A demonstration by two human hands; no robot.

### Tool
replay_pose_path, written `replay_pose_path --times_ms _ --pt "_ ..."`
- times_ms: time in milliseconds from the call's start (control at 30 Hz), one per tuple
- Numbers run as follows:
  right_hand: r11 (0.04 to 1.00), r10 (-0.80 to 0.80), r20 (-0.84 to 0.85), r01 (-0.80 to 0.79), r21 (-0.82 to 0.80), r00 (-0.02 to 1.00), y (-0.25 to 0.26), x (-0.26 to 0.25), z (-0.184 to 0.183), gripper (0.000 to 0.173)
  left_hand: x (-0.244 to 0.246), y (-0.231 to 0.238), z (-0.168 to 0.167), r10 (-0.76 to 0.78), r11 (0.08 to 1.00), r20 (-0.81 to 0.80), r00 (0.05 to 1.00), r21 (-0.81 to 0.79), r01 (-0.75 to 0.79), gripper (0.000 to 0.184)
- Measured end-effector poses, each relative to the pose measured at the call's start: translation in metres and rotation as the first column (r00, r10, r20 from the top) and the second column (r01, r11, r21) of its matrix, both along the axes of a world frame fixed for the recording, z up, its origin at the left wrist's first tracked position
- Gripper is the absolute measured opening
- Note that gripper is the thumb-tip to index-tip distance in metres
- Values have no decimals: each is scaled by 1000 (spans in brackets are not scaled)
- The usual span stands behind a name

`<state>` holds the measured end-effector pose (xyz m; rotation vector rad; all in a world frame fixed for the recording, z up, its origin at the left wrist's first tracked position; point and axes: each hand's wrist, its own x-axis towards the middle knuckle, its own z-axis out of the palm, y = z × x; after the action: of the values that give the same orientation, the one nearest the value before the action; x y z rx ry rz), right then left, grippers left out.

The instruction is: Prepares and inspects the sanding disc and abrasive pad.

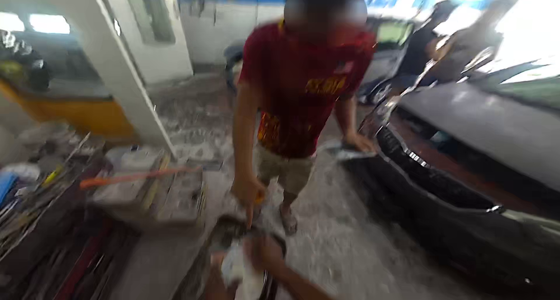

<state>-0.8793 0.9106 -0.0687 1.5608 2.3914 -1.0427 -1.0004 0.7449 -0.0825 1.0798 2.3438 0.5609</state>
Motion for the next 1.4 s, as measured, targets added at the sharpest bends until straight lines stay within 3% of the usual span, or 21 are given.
replay_pose_path --times_ms 100,133,200,267,333,367,400,433,500,533,567,600,633,700,767,833,967,1067,1167,1300,1400 --pt "986 -164 -96 160 -52 982 18 0 -6 52 -7 7 2 33 985 50 998 -169 -24 100" --pt "965 -261 -212 252 -71 942 22 12 -8 49 -8 11 2 48 982 64 997 -184 -35 98" --pt "878 -478 -428 408 -249 767 12 46 -7 44 -11 8 2 76 983 95 993 -173 -59 92" --pt "687 -726 -485 512 -515 487 0 83 -4 34 -14 6 4 87 989 117 989 -127 -72 86" --pt "411 -911 -350 478 -776 216 -18 117 -10 28 -14 3 5 87 989 115 990 -129 -72 81" --pt "328 -944 -287 430 -841 160 -27 129 -10 30 -14 5 6 84 989 100 991 -132 -70 79" --pt "320 -947 -278 418 -850 159 -33 134 -5 31 -13 9 7 78 989 84 993 -134 -66 77" --pt "388 -921 -326 440 -810 211 -38 132 3 31 -14 12 8 73 989 69 995 -134 -63 76" --pt "716 -698 -560 431 -549 447 -50 120 17 24 -15 13 5 56 989 57 997 -139 -47 73" --pt "879 -473 -665 355 -317 578 -53 111 19 19 -15 11 2 47 991 54 997 -130 -40 71" --pt "970 -202 -708 240 -47 677 -53 102 18 17 -16 9 -1 39 993 43 998 -114 -34 67" --pt "972 58 -672 112 206 738 -51 92 14 20 -16 8 -3 35 995 32 999 -90 -32 62" --pt "915 273 -585 -18 404 763 -49 83 8 26 -15 7 -5 34 998 28 999 -62 -32 57" --pt "748 559 -353 -273 605 750 -48 71 -11 34 -16 8 -6 37 998 27 999 -44 -36 51" --pt "623 689 -133 -489 611 712 -52 69 -33 36 -17 9 -7 35 998 24 999 -56 -33 49" --pt "576 735 9 -631 520 678 -61 73 -51 42 -18 11 -6 31 994 16 999 -104 -29 49" --pt "535 771 49 -688 491 635 -85 86 -57 46 -17 14 -6 33 986 -5 999 -164 -33 49" --pt "512 802 54 -732 450 595 -67 88 -51 44 -19 17 -7 16 986 -14 1000 -166 -18 50" --pt "568 728 161 -719 401 666 -43 77 -51 44 -19 19 -9 10 984 -25 1000 -177 -14 49" --pt "551 781 53 -726 411 622 -85 85 -48 43 -18 16 -8 17 986 -26 1000 -168 -21 49" --pt "540 788 70 -741 399 612 -63 74 -41 44 -24 20 -4 7 986 -34 999 -167 -12 48"
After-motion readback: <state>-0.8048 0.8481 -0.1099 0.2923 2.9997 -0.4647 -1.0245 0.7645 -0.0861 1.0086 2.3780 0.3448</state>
